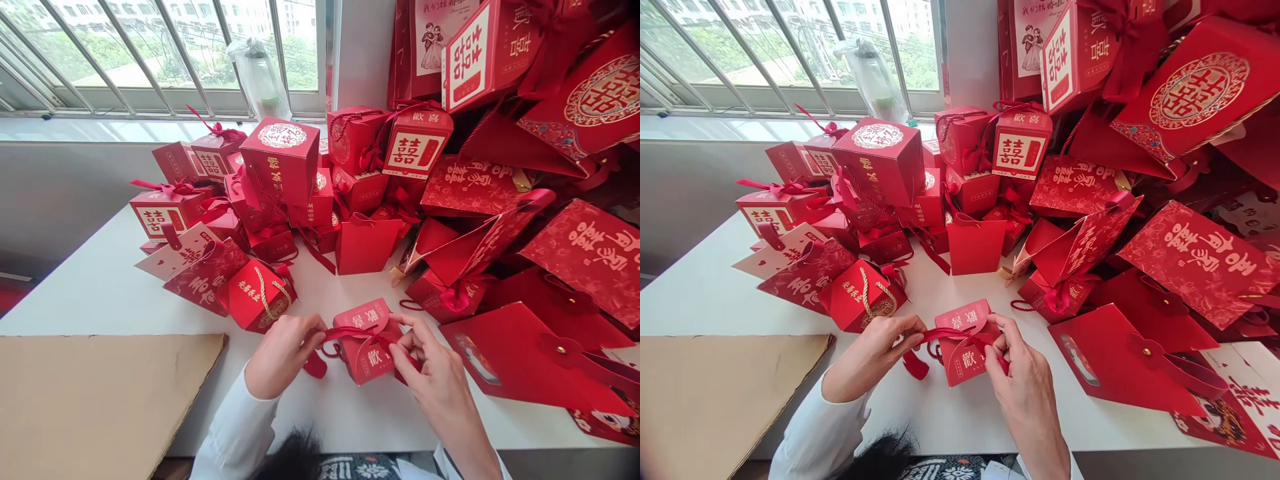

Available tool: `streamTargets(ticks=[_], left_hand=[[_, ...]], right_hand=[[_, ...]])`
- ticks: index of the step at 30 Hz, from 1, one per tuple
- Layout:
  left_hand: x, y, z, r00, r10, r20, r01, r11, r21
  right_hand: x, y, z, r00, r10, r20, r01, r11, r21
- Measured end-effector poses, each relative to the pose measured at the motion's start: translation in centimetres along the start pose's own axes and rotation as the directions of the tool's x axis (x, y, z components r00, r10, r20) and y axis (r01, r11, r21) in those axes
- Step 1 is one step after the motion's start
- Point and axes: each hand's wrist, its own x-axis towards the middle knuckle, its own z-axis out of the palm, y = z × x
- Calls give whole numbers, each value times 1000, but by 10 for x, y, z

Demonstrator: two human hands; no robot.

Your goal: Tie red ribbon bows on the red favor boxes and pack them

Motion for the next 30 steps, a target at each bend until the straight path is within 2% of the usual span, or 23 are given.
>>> streamTargets(ticks=[3,6,9,11,15,18,20,24,26,30], left_hand=[[-7,-3,-6,994,-9,112,12,1000,-25],[-10,-2,-8,976,17,217,50,953,-298],[-8,-2,-1,962,44,269,136,778,-613],[-7,-4,9,966,30,257,178,642,-745],[-7,-9,33,979,-47,197,200,392,-898],[-10,-8,38,984,-111,137,160,241,-957],[-12,-3,35,986,-129,107,133,221,-966],[-14,15,24,996,-50,79,91,333,-939],[-12,25,23,996,1,85,79,361,-929],[-7,37,28,995,65,78,52,330,-943]], right_hand=[[2,1,-1,1000,9,16,-9,1000,15],[2,3,0,999,19,34,-20,999,26],[1,5,1,999,28,46,-30,999,41],[0,6,2,999,26,40,-28,999,38],[0,8,3,1000,4,30,-5,999,39],[0,7,4,1000,-5,27,4,999,41],[0,7,4,1000,-6,21,5,999,36],[-1,7,4,1000,-13,21,12,999,31],[0,7,4,1000,-15,13,14,1000,27],[1,6,4,1000,-2,4,2,1000,27]])
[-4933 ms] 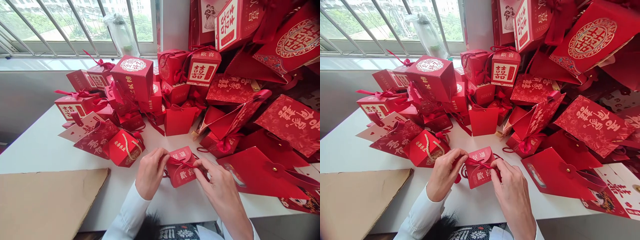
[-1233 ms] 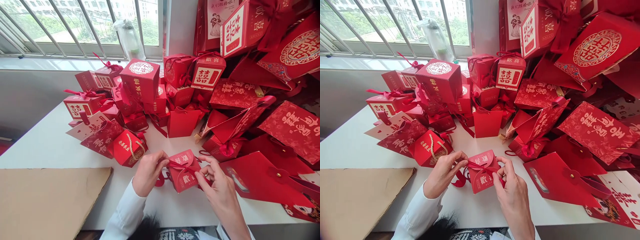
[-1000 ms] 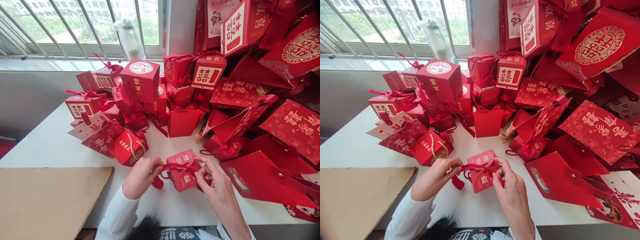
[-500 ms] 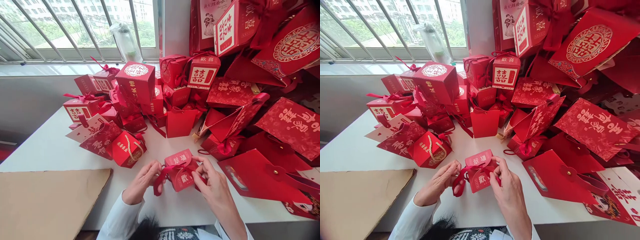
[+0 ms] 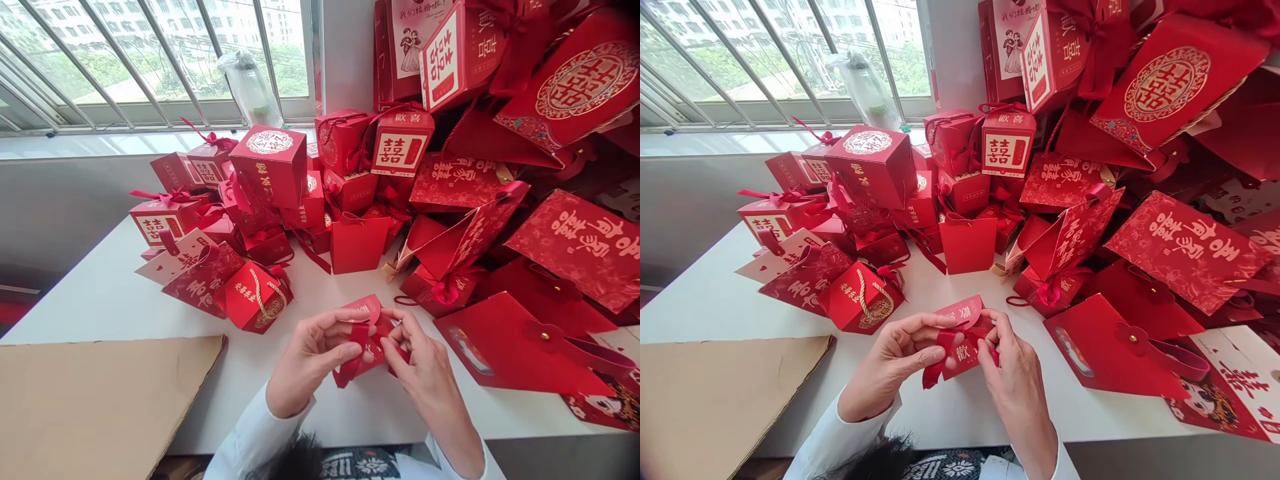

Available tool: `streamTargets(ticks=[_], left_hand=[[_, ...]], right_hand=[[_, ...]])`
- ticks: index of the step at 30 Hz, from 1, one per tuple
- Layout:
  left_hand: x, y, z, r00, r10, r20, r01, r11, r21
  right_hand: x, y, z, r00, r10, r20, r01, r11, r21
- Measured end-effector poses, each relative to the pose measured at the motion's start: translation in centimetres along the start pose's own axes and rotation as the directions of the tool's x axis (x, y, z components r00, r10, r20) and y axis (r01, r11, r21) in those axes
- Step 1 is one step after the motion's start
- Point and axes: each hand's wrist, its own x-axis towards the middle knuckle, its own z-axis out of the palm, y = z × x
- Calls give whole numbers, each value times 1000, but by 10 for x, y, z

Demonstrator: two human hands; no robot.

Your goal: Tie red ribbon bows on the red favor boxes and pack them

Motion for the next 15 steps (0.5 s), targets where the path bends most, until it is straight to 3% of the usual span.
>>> streamTargets(ticks=[8,12,15], left_hand=[[12,-9,-4,974,195,-113,-165,958,235],[17,-15,-4,924,332,-189,-219,866,449],[19,-18,2,876,457,-154,-302,769,563]], right_hand=[[0,0,0,1000,11,-5,-11,1000,21],[0,1,1,1000,-12,-10,12,1000,24],[0,1,0,1000,-11,-6,12,999,36]])
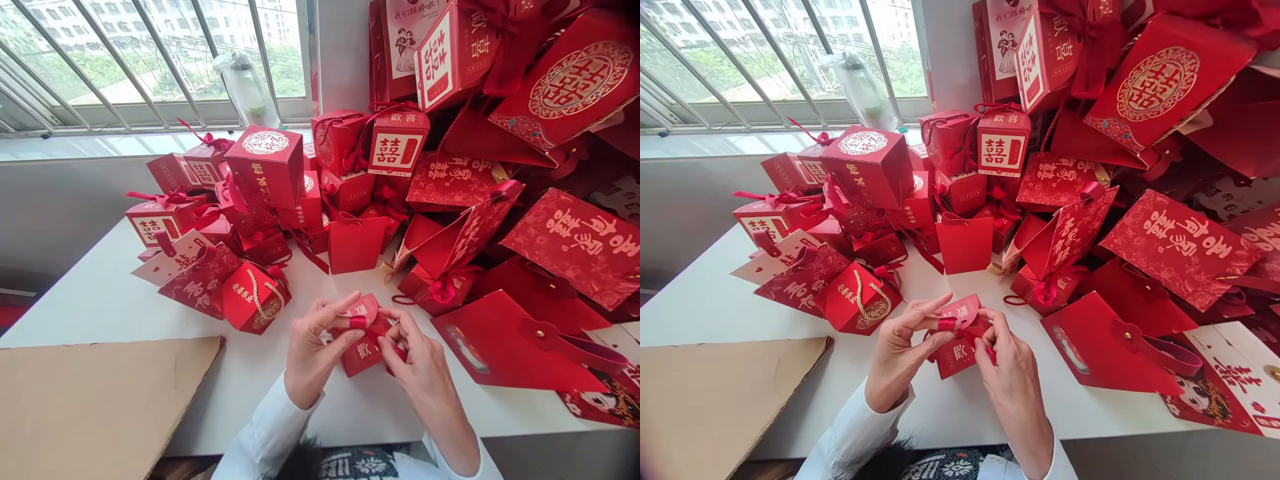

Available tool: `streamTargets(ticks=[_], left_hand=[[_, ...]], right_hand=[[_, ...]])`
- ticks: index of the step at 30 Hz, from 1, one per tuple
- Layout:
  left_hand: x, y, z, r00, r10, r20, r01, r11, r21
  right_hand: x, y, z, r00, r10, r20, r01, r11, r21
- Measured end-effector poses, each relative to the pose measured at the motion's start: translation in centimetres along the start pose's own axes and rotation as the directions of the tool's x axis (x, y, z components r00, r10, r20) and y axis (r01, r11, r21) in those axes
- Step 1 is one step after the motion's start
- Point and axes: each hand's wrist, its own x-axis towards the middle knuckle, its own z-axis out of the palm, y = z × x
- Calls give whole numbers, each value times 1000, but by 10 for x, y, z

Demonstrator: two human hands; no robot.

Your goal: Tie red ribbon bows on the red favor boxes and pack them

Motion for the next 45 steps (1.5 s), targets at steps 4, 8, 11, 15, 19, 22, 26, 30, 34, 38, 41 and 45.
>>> streamTargets(ticks=[4,8,11,15,19,22,26,30,34,38,41,45], left_hand=[[-3,0,7,996,15,85,-9,997,-71],[-1,-6,10,993,52,102,-53,999,1],[2,-11,8,983,124,139,-145,978,151],[2,-13,2,977,159,144,-187,959,215],[-5,-15,0,988,140,64,-152,957,247],[-14,-17,2,994,97,-57,-83,973,214],[-25,-15,0,970,-96,-223,130,981,144],[-29,-11,-15,929,-353,-113,361,930,62],[-33,-16,-33,837,-510,199,533,842,-82],[-37,-19,-46,796,-470,381,565,802,-192],[-33,-9,-49,834,-350,427,469,857,-214],[-15,2,-33,969,-55,242,89,988,-129]], right_hand=[[-1,-1,-1,1000,15,14,-15,1000,-4],[0,-1,-2,1000,26,12,-26,1000,-1],[0,-1,-1,1000,18,-1,-18,1000,-5],[0,-1,0,1000,13,3,-13,1000,-5],[1,1,0,1000,12,-5,-12,1000,-13],[2,1,0,1000,21,4,-21,1000,-15],[2,1,0,999,30,12,-30,1000,-2],[0,2,0,999,35,14,-35,999,2],[0,2,0,999,28,15,-28,1000,-5],[1,1,0,999,31,19,-31,1000,-3],[1,2,1,999,38,25,-37,999,-4],[0,3,0,999,33,28,-33,999,-2]])
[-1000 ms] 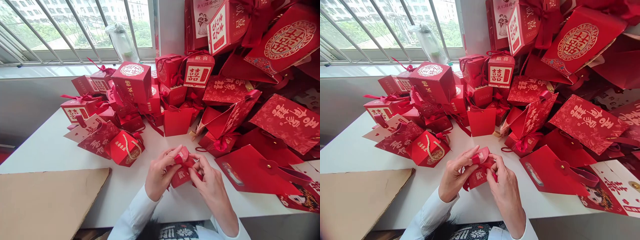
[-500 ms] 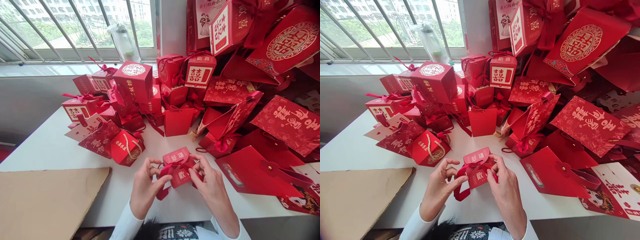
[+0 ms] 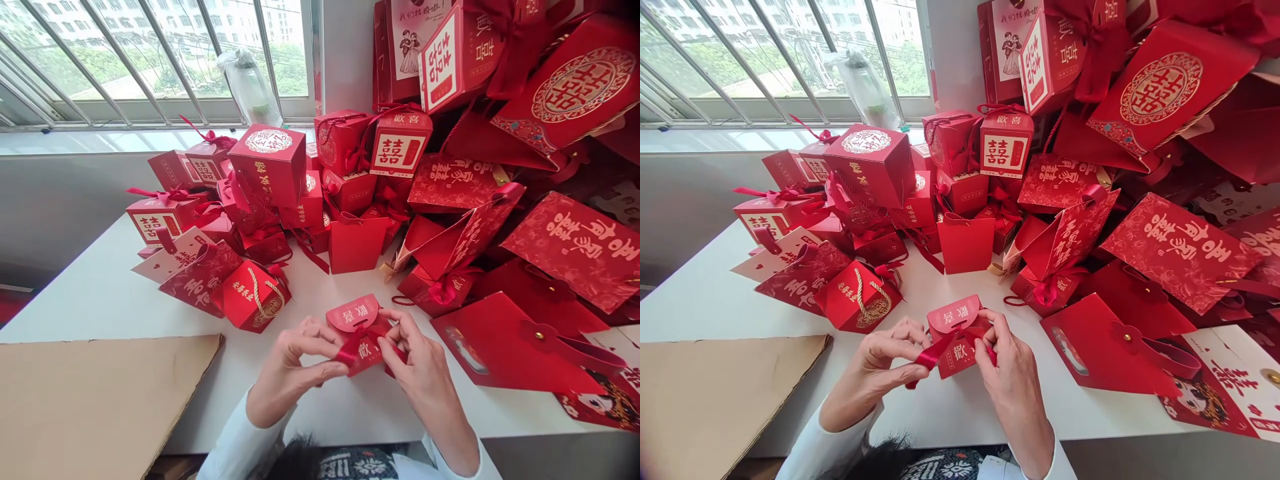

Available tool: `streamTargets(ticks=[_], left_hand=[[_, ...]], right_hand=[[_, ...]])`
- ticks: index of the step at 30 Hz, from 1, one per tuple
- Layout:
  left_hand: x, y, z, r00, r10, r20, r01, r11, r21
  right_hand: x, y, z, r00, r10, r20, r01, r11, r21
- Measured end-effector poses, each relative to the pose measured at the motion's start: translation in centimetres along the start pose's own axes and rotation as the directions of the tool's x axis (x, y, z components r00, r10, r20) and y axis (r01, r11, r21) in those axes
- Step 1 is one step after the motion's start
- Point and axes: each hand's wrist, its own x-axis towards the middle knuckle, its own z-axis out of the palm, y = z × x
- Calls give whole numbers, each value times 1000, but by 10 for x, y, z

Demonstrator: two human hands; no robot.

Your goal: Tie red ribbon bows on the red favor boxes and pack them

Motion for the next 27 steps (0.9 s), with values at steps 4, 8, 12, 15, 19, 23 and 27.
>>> streamTargets(ticks=[4,8,12,15,19,23,27], left_hand=[[29,-13,22,948,297,-115,-293,955,52],[40,-30,38,880,410,-240,-388,912,134],[34,-35,41,824,517,-234,-426,836,345],[29,-36,37,806,558,-198,-427,780,458],[26,-37,35,802,581,-136,-443,733,517],[25,-42,37,783,614,-94,-472,686,554],[24,-46,41,803,577,-148,-400,707,583]], right_hand=[[0,-1,-1,1000,-14,-3,14,1000,13],[-1,-2,-1,1000,-21,-8,21,1000,22],[-1,-2,-1,999,-32,-29,32,999,9],[0,-1,-1,999,-32,-29,33,999,5],[0,0,0,999,-35,-28,35,999,9],[0,-1,0,999,-33,-23,34,999,26],[-1,-3,-3,1000,-20,-4,20,996,84]])
